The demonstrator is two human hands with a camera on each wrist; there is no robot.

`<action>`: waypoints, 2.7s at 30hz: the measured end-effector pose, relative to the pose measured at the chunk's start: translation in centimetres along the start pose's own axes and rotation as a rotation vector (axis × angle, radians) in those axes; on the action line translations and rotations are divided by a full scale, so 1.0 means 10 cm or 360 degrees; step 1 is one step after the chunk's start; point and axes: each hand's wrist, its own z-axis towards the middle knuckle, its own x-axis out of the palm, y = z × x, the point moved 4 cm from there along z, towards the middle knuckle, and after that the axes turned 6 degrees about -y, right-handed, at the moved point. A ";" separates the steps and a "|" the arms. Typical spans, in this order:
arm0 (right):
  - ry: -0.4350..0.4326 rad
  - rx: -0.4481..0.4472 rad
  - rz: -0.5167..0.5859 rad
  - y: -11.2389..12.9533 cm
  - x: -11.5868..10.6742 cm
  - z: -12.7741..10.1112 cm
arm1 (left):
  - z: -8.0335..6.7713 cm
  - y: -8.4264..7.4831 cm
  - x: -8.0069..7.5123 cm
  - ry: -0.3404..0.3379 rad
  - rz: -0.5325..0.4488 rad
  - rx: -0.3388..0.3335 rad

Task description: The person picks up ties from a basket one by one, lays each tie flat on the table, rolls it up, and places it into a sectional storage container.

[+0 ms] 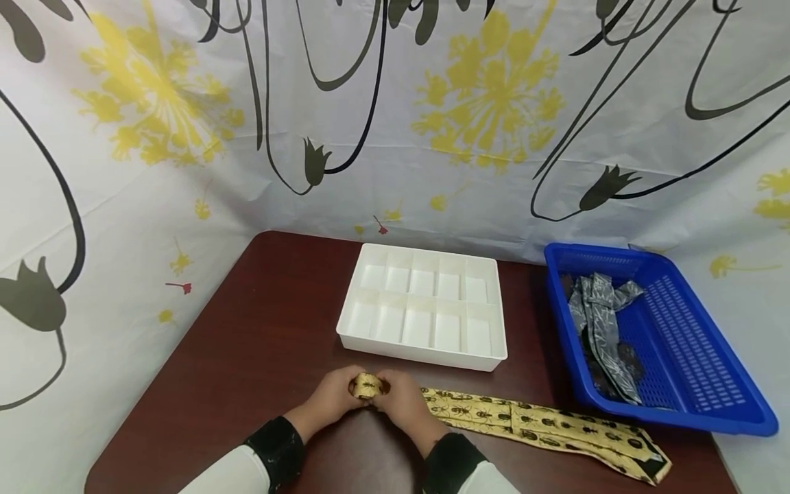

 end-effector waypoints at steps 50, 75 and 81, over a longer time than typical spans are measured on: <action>-0.0082 -0.0010 -0.0260 -0.05 -0.18 -0.09 | 0.03 -0.15 0.13 0.0000 0.0248 0.0087; -0.0152 -0.0180 -0.0830 0.15 -0.21 -0.08 | 0.12 -0.52 0.22 0.0083 0.0915 -0.0007; -0.0182 -0.0163 -0.0793 0.09 -0.23 -0.08 | 0.11 -0.48 0.21 0.0086 0.0851 0.0052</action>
